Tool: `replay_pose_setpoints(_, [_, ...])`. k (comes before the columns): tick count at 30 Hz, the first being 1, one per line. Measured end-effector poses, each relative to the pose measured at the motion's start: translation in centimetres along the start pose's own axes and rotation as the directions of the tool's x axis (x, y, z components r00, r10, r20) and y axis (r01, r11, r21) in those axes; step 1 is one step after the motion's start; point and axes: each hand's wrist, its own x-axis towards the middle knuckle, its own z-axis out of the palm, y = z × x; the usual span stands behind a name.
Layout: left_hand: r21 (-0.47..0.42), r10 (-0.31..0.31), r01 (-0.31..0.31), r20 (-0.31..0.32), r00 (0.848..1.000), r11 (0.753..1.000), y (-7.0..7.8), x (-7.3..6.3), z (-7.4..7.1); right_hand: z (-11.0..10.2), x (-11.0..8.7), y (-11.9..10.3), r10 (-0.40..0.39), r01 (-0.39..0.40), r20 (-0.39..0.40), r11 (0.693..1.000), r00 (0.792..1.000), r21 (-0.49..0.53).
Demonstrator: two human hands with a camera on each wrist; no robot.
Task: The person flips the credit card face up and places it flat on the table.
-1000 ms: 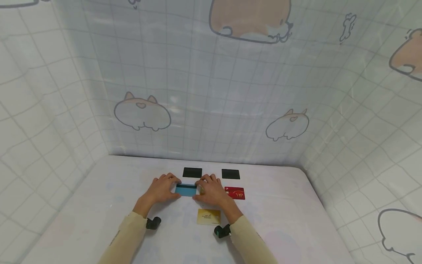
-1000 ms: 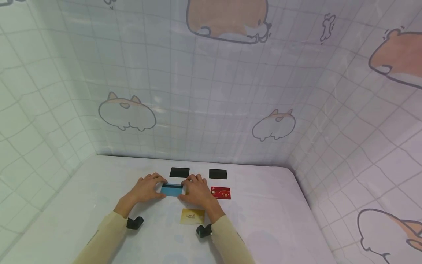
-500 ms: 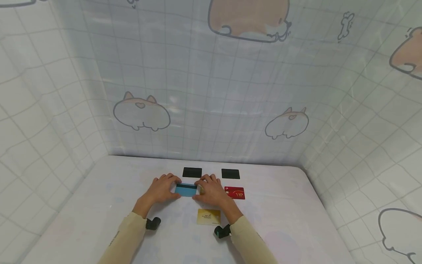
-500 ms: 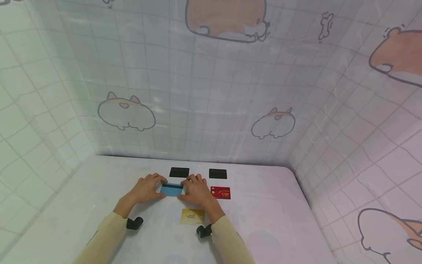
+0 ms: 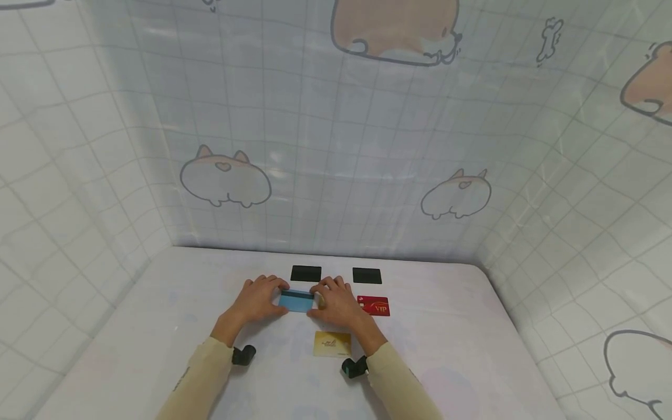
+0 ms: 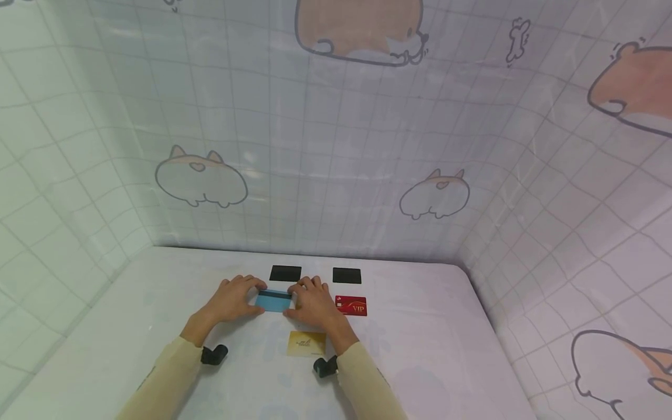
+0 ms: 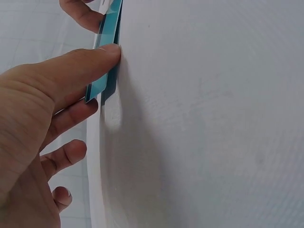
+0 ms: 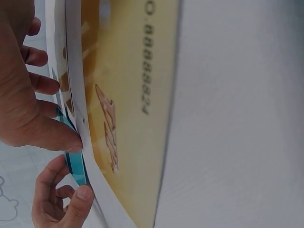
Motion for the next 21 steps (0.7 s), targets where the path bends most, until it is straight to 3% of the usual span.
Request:
replay_pose_setpoints(12, [0.045, 0.015, -0.015, 0.000, 1.000, 0.999, 0.35, 0.09, -0.19, 0.08, 0.10, 0.17, -0.018, 0.018, -0.008, 1.000, 1.000, -0.005])
replay_pose_setpoints(21, [0.002, 0.053, -0.053, -0.015, 0.998, 0.999, 0.31, 0.03, -0.31, 0.13, 0.15, 0.09, -0.029, 0.029, -0.018, 1.000, 0.999, -0.010])
